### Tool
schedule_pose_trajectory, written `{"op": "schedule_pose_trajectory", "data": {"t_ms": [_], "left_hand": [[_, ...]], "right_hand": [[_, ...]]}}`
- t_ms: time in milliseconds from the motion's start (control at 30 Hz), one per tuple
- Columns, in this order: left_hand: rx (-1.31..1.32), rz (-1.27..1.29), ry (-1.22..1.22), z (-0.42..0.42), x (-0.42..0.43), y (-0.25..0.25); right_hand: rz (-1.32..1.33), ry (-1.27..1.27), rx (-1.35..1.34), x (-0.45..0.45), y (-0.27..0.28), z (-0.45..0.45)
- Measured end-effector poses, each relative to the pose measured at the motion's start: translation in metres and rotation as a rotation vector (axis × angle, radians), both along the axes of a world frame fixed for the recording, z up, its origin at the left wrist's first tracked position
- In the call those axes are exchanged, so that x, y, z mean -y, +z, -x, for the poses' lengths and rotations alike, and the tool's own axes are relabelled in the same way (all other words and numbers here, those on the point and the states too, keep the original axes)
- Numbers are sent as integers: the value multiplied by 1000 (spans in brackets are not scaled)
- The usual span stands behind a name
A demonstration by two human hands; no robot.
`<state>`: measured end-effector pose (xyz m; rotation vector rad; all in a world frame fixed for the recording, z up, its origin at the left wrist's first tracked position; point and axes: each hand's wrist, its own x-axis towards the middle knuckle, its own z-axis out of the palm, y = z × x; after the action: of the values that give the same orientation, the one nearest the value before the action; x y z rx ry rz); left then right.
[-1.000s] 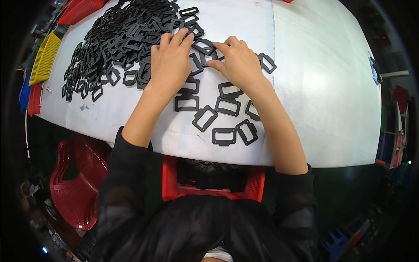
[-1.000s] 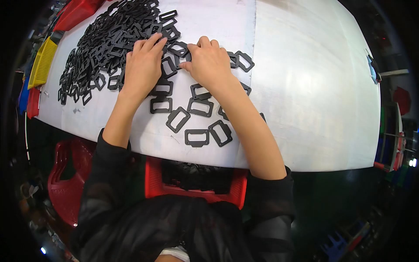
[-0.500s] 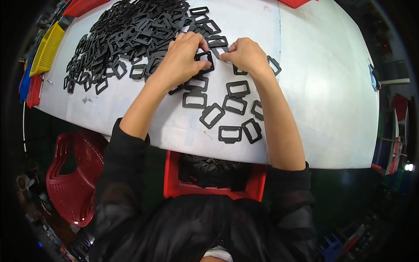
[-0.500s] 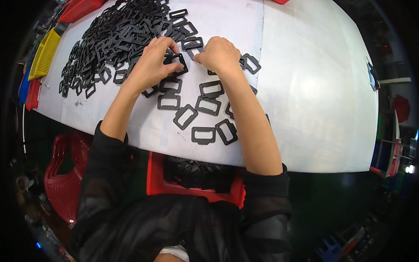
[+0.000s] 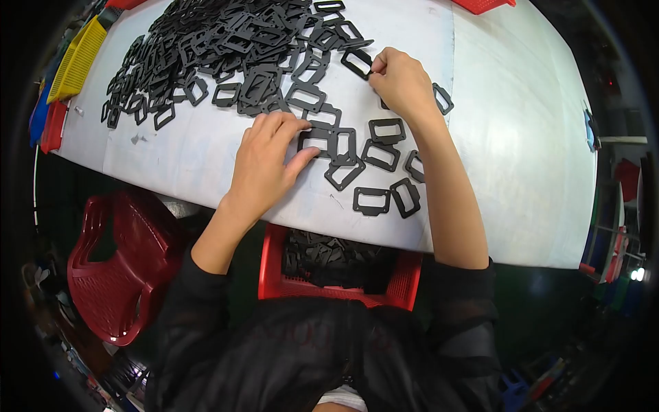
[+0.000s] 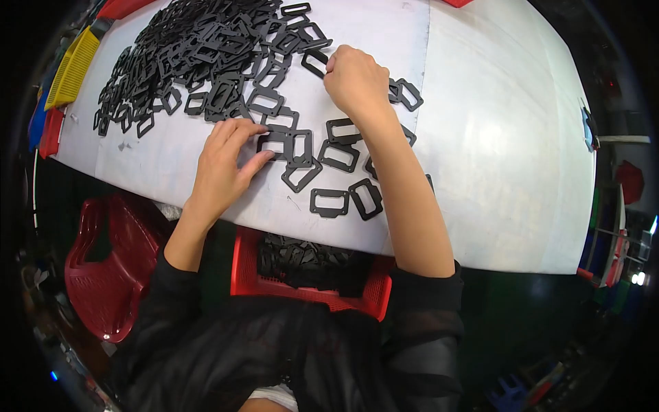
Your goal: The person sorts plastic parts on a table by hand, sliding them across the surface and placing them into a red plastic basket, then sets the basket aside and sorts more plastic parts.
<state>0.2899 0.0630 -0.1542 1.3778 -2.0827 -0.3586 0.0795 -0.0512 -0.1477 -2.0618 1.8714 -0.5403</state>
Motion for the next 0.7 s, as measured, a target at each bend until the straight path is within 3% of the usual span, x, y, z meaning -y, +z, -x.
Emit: {"op": "schedule_pose_trajectory", "data": {"t_ms": [100,200,300,433,533,667,700], "left_hand": [[-8,-57,-14,0,2,1],[-35,-83,-22,-1,5,-1],[-32,-135,-36,-2,5,-2],[-108,-180,18,0,3,6],[-177,-221,33,-1,2,8],[-335,-395,23,-10,2,12],[-339,-416,14,-12,0,17]], "right_hand": [[61,119,-98,-17,5,1],[103,31,62,-25,3,1],[109,-19,54,-8,-6,-4],[-84,30,51,13,-6,-7],[-87,55,74,9,-1,1],[187,249,-9,-36,7,5],[118,251,18,-43,16,1]]}}
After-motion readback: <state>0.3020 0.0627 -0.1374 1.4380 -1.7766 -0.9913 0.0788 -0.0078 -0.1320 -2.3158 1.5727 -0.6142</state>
